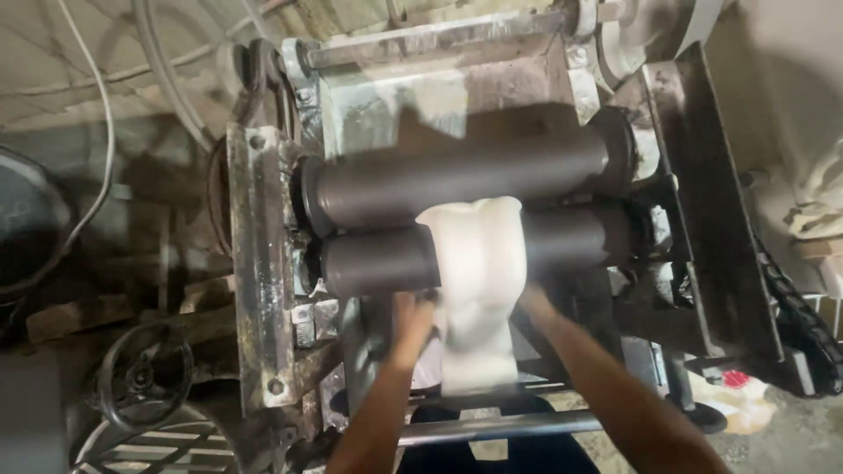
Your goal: The person feeds a piece of dough between the rollers of a machine by hand, catching the flattened piece as it emerges, folding it, and passing it through the rollers again.
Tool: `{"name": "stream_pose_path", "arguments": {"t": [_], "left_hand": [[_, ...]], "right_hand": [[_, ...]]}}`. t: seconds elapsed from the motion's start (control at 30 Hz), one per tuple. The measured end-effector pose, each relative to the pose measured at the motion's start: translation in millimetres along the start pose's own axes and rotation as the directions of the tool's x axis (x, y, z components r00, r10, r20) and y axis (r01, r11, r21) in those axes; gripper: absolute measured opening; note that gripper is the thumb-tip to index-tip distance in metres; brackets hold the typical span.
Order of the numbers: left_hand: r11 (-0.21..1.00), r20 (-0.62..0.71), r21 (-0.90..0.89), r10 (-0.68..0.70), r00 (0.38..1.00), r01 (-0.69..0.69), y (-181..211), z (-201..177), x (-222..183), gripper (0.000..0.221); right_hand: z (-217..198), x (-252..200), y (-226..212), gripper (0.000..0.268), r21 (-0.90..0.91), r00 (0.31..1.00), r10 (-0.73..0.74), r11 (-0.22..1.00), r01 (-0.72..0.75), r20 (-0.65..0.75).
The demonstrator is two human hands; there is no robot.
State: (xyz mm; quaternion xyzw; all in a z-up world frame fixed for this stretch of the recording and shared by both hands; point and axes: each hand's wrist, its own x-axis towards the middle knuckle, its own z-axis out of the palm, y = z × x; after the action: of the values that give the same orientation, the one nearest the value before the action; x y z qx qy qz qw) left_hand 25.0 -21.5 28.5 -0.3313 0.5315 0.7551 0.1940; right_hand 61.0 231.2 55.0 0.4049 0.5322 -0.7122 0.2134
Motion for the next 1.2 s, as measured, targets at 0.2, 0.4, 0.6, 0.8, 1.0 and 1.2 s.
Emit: {"name": "stream_pose_path", "arguments": {"t": [0.2, 0.4, 0.6, 0.8, 1.0, 1.2], "left_hand": [[0.949, 0.276, 0.201, 0.182, 0.944, -0.241, 23.6, 35.9, 70.5, 0.043], [0.911, 0.336, 0.336, 0.121, 0.934, -0.239, 3.4, -1.8, -30.6, 0.058], [0.636, 0.331, 0.606, 0.345, 0.878, -0.478, 64.4, 24.5, -118.1, 0.062], [0.850, 0.290, 0.053, 0.489, 0.823, -0.524, 152.1, 53.7, -211.6, 0.061], [0.757, 0.271, 0.484, 0.347, 0.898, -0.439, 115.4, -8.5, -210.8, 0.091], [0.460, 0.522, 0.573, 0.433, 0.735, -0.678, 107.3, -4.3, -117.4, 0.104]], "right_hand": [[17.2, 50.8, -19.5, 0.046, 0.061, 0.990, -0.132, 0.990, 0.129, 0.057], [-3.5, -51.8, -1.1, 0.059, 0.241, 0.928, -0.184, 0.965, 0.107, 0.324], [12.4, -150.2, -75.3, 0.048, -0.099, 0.862, -0.356, 0.904, 0.415, 0.361], [35.8, -207.5, -134.0, 0.049, -0.154, 0.532, -0.826, 0.510, 0.846, 0.186], [-20.0, -194.5, -64.5, 0.094, -0.359, 0.820, -0.571, 0.758, 0.545, 0.041], [0.6, -133.0, -91.8, 0.096, 0.002, 0.524, -0.682, 0.610, 0.793, 0.510]]}}
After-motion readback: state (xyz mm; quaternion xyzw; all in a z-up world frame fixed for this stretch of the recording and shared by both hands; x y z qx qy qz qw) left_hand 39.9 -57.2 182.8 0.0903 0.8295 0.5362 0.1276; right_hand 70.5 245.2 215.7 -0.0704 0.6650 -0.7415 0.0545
